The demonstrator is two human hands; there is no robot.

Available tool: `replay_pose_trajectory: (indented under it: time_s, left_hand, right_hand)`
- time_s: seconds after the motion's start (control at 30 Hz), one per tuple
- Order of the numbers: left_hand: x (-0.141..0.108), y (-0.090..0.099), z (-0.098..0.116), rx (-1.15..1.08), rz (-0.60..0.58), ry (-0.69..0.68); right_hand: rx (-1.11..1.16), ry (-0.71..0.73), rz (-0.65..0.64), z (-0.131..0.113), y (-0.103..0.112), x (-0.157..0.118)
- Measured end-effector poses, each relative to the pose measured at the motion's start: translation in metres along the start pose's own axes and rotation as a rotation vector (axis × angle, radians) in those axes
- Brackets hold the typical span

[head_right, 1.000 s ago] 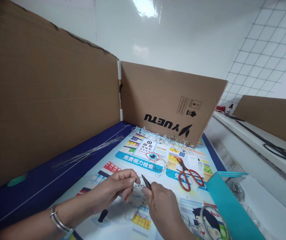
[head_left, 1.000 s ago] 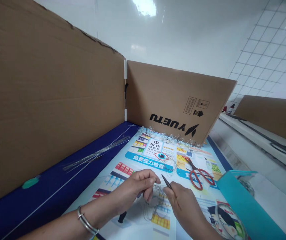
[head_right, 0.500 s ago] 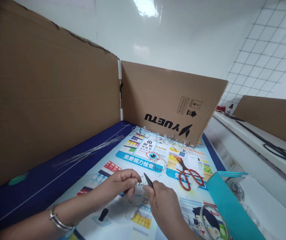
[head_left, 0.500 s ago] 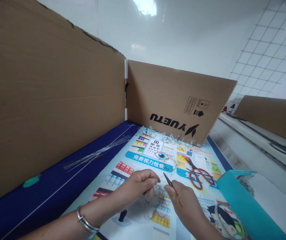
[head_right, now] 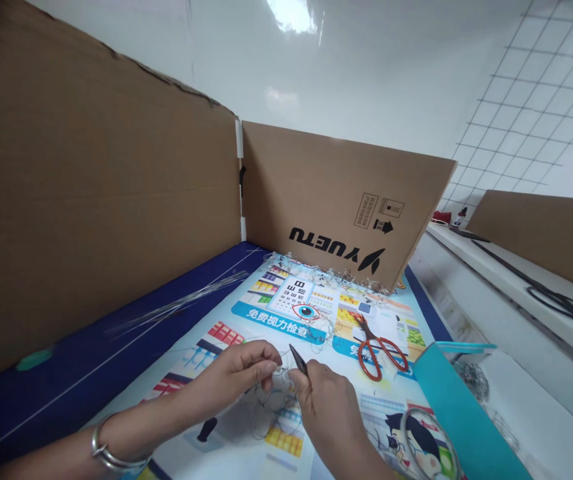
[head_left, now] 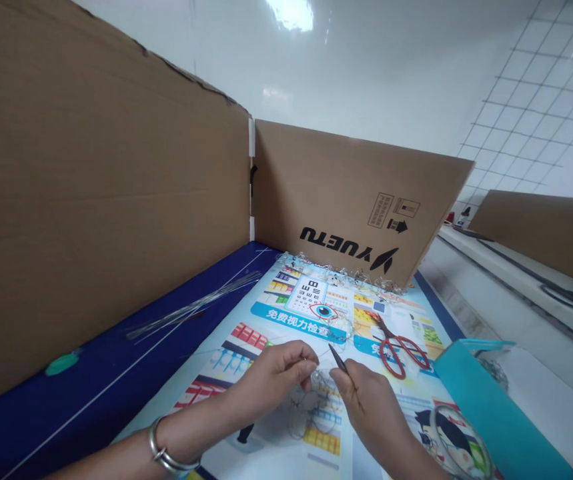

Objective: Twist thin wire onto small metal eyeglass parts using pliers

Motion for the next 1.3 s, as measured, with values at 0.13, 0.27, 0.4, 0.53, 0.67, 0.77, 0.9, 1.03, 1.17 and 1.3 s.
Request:
replay_pose_trajectory:
  time_s: [0.13,0.27,0.4,0.53,0.67,0.77,0.9,1.03,1.17,1.3]
  left_hand:
    - [-0.0005,-0.0007,-0.0014,-0.017,0.009,-0.013]
    - [-0.0023,0.0000,0.0010,0.061,-0.004,-0.058]
    - [-0.0047,0.0020,0.0042,0.113,-0.035,-0.094]
    - [-0.0066,0.0031,0.0048,0.080,-0.075,-0.120]
    - [-0.0071,0.0000,0.0009,-0.029,-0.080,-0.033]
    - [-0.0055,-0.0023,-0.0019,-0.090,-0.021,0.054]
    - [-0.0027,-0.0036,-0.0011,-0.095,0.028,0.073]
    - [-0.0027,-0.0045,0.0018,-0.072,0.006,0.043]
    - [-0.0036,-0.0045,0.0024,-0.067,-0.013,0.039]
    - [-0.0029,-0.0040,-0.0003,-0.056,-0.015,0.028]
  right_hand:
    - [0.010,-0.021,-0.021,0.0002,0.0000,-0.0012]
    - [0.028,-0.050,-0.045,0.0007,0.0000,-0.0016]
    - [0.062,-0.064,-0.062,0.0000,0.0001,-0.0005]
    - [0.093,-0.086,-0.075,-0.0014,0.0013,0.0010]
    - [0.118,-0.070,-0.100,-0.0023,0.0029,0.0015]
    - [0.115,-0.047,-0.135,-0.0035,0.0018,0.0001]
    - [0.098,-0.009,-0.149,-0.0065,-0.0012,-0.0028]
    - [0.069,-0.008,-0.146,-0.0082,-0.0025,-0.0037]
    - [0.045,-0.009,-0.166,-0.0084,-0.0032,-0.0030]
    - [0.014,-0.034,-0.196,-0.0074,-0.0045,-0.0025]
Point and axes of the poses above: each hand's wrist, its own x-axis towards the middle knuckle, its own y-axis out of the back of the hand, z = x × y, the point moved 2 cm from there along x, towards the middle knuckle, and after that the axes turned 13 degrees about z, right-handed, at the moved point
